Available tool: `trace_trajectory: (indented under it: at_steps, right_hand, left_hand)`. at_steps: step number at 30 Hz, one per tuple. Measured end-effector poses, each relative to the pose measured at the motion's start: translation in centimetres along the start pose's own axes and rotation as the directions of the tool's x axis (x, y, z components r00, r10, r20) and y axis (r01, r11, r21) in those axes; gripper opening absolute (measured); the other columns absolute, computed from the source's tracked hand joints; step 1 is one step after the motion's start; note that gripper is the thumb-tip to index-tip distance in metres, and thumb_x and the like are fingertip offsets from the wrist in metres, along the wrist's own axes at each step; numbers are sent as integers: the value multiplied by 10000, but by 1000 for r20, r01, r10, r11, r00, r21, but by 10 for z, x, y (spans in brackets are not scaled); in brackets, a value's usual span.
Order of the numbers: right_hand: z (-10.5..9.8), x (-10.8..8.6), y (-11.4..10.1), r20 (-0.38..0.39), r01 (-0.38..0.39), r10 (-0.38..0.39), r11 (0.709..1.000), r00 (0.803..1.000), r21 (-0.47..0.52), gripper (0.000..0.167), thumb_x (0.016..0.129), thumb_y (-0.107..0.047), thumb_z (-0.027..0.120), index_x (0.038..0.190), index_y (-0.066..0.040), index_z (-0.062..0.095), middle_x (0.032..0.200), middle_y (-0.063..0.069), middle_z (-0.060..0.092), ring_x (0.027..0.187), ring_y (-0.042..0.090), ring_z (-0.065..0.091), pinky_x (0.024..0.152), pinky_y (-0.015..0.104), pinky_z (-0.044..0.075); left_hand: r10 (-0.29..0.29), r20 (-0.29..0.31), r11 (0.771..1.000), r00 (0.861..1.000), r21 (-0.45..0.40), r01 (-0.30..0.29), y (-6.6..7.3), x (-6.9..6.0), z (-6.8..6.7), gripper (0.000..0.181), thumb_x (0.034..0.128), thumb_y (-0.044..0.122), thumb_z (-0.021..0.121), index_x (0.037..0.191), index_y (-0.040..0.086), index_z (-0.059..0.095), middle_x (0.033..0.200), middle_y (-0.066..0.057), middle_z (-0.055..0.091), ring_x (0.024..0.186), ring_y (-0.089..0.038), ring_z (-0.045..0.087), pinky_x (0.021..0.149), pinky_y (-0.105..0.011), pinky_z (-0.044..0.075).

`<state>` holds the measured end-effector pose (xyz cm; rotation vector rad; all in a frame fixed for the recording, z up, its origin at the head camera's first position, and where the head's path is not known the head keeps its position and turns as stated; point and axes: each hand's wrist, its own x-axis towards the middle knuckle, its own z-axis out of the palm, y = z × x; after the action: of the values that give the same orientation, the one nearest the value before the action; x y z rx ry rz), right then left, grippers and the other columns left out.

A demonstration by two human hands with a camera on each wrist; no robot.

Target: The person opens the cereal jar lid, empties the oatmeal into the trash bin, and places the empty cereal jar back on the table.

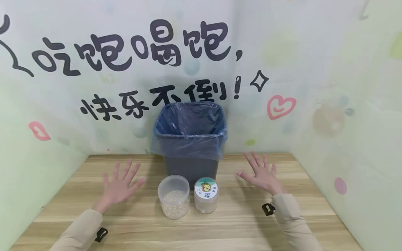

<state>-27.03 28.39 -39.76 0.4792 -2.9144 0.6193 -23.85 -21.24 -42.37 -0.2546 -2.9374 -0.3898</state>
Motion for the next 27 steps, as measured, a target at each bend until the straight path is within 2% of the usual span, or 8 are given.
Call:
trace_trajectory:
  at_steps: [3, 6, 12, 14, 17, 21, 24, 27]
  right_hand:
    - [3, -2, -5, -50, 145, -140, 984, 989, 105, 752, 915, -390, 631, 1515, -102, 281, 1473, 231, 365, 1344, 505, 254, 1012, 705, 202]
    - [5, -6, -16, -93, 257, -244, 950, 965, 180, 637, 906, -277, 678, 1430, -34, 410, 1310, 201, 552, 1209, 424, 488, 952, 615, 387]
    - [4, -19, -44, -140, 370, -347, 906, 927, 207, 503, 897, -172, 694, 1351, -54, 511, 1212, 50, 631, 1079, 245, 611, 909, 469, 489]
    - [4, -22, -53, -151, 408, -383, 890, 911, 204, 495, 890, -155, 700, 1346, -77, 522, 1206, 13, 633, 1061, 204, 620, 895, 431, 502]
    - [7, -24, -64, -166, 466, -438, 862, 883, 202, 499, 875, -112, 708, 1340, -81, 529, 1204, 0, 634, 1043, 188, 625, 866, 409, 515]
    - [14, -26, -73, -176, 497, -468, 843, 866, 205, 509, 854, -72, 716, 1330, -64, 536, 1179, 10, 644, 1017, 193, 629, 822, 407, 528]
    - [19, -26, -76, -171, 497, -468, 841, 867, 216, 510, 846, -70, 722, 1324, -77, 544, 1143, -1, 658, 1001, 191, 632, 806, 397, 531]
    - [24, -24, -82, -151, 505, -482, 831, 863, 235, 512, 844, -71, 726, 1323, -86, 545, 1121, -1, 663, 1004, 189, 630, 830, 390, 522]
  left_hand:
    - [53, -24, 997, 998, -55, -54, 10, -6, 4, 763, 946, 608, 413, 1534, 150, 248, 1587, -155, 77, 1403, -478, -79, 991, -719, -142]
    - [128, -1, 984, 992, -124, -127, 23, -13, 6, 787, 933, 588, 470, 1535, 137, 238, 1585, -170, 59, 1404, -469, -78, 1002, -723, -110]
    - [264, 79, 935, 961, -267, -235, 46, -17, 16, 1081, 725, 565, 757, 1515, 33, 244, 1548, -246, 168, 1403, -475, 83, 1013, -745, 56]
    - [301, 60, 896, 952, -359, -260, 51, -16, 22, 1104, 680, 484, 826, 1480, -36, 269, 1501, -294, 259, 1368, -493, 207, 1016, -724, 166]
    - [349, 43, 797, 936, -540, -272, 57, -12, 33, 1047, 670, 338, 865, 1439, -85, 293, 1431, -312, 359, 1308, -479, 338, 1024, -659, 268]
    - [359, 94, 685, 929, -702, -194, 62, -8, 45, 1048, 676, 257, 870, 1454, -61, 246, 1397, -282, 394, 1270, -435, 396, 1029, -603, 303]
    - [334, 129, 630, 934, -767, -120, 66, -6, 51, 1054, 675, 224, 875, 1463, -38, 227, 1388, -268, 398, 1254, -414, 408, 1029, -577, 296]
    - [319, 118, 587, 940, -803, -99, 69, -4, 55, 1027, 656, 177, 884, 1450, -18, 263, 1365, -238, 426, 1235, -398, 425, 1024, -546, 300]
